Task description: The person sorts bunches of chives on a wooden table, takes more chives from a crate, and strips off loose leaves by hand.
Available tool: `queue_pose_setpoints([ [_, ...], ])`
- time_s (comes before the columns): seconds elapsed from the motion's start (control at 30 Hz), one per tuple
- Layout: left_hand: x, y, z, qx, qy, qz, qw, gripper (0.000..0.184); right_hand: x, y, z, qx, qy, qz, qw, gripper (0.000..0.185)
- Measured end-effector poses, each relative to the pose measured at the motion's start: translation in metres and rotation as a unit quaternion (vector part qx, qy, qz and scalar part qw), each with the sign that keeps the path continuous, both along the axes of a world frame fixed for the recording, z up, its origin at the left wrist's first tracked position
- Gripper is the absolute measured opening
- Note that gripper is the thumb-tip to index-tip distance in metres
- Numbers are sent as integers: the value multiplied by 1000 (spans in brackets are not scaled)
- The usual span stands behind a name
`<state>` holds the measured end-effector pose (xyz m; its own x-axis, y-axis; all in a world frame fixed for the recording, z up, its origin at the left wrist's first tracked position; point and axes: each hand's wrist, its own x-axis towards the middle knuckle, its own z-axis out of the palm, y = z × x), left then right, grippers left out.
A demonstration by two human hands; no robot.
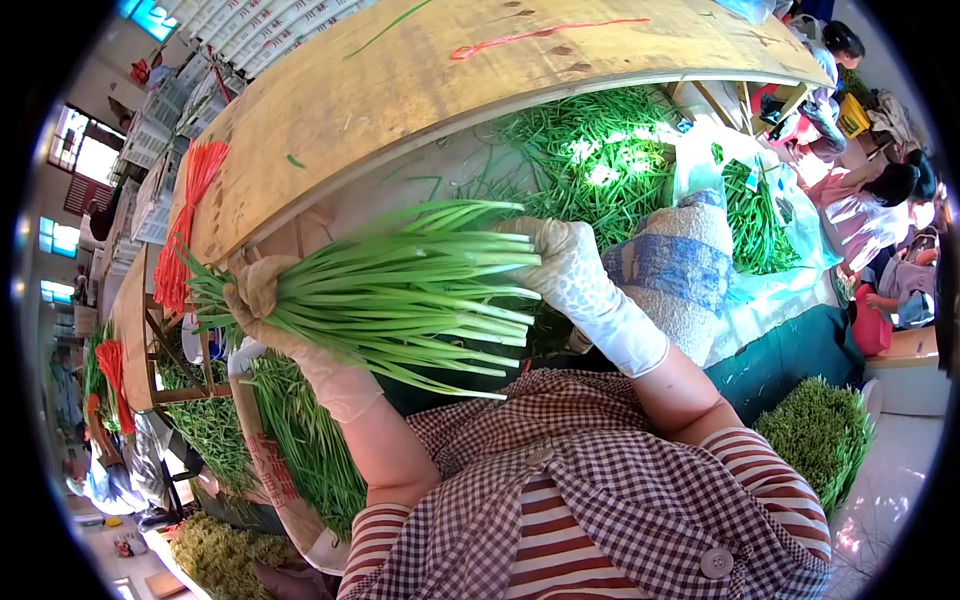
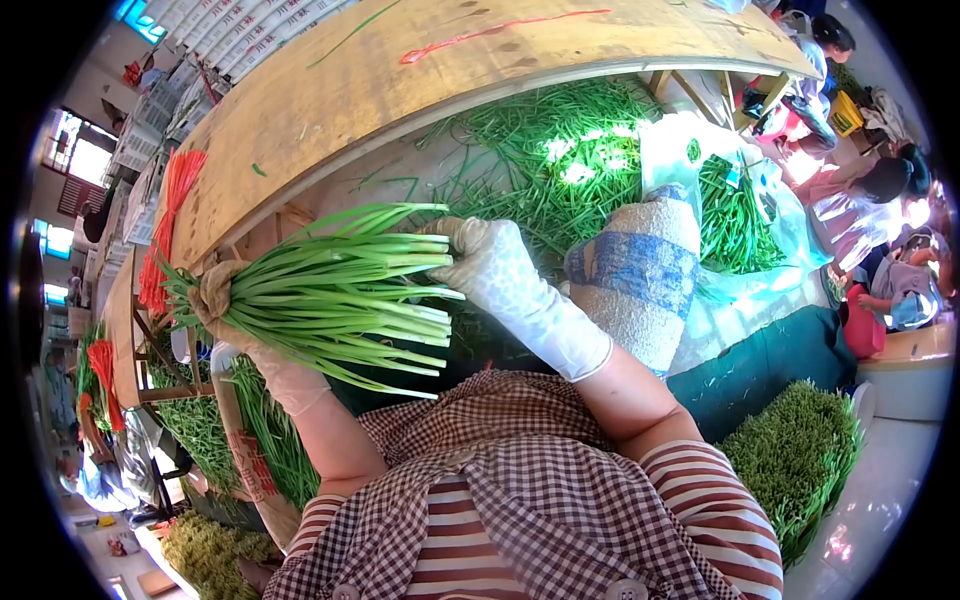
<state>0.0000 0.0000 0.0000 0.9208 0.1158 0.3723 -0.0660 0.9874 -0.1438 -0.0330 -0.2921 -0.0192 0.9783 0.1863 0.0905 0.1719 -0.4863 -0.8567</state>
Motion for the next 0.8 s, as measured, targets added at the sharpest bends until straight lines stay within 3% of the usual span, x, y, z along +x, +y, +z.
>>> queue_pose_setpoints([
  [0.07, -1, -4, -1, 19, 7, 22, 1000, 20, 0, 1, -9, -6, -6, -14, 1000, 42],
  [0.13, -1, -8, -1, 42, 19, 24, 999, 12, -5, -5, -18, -47, -136, -19, 989, 38],
  [0.17, 0, -7, -3, 45, 44, 53, 997, 15, -5, -7, -23, -63, -201, -21, 977, 36],
  [0.2, 1, -7, -4, 50, 71, 81, 993, 29, -2, -9, -29, -85, -259, -27, 962, 31],
  [0.33, -1, -9, 1, 70, 96, 117, 986, 28, 5, -19, -25, -180, -236, -62, 953, 19],
  [0.43, -9, -16, 20, 79, 119, 109, 984, 10, 9, -21, -31, -102, -285, -82, 949, 14],
  [0.5, -20, -29, 35, 94, 158, 124, 975, 12, 8, -27, -32, -52, -236, -126, 962, 15],
  [0.57, -21, 17, 21, -59, 32, -39, 997, 21, 14, -46, -40, 14, -146, -215, 966, 18],
  [0.63, -26, 35, 22, -92, -18, -83, 992, 25, 29, -84, -47, -252, 1, -243, 937, 24],
  [0.7, -25, 52, 23, 14, 0, 28, 1000, 25, 35, -112, -62, -352, 78, -145, 921, 32],
  [0.73, -19, 69, 15, 79, 12, 103, 991, 25, 31, -106, -58, -229, 45, -170, 957, 38],
  [0.77, -13, 87, 8, 138, 31, 175, 974, 25, 35, -96, -65, -51, 32, -152, 986, 39],
  [0.8, -6, 112, -9, 207, 58, 260, 942, 25, 30, -79, -44, 46, 56, -106, 992, 40],
])
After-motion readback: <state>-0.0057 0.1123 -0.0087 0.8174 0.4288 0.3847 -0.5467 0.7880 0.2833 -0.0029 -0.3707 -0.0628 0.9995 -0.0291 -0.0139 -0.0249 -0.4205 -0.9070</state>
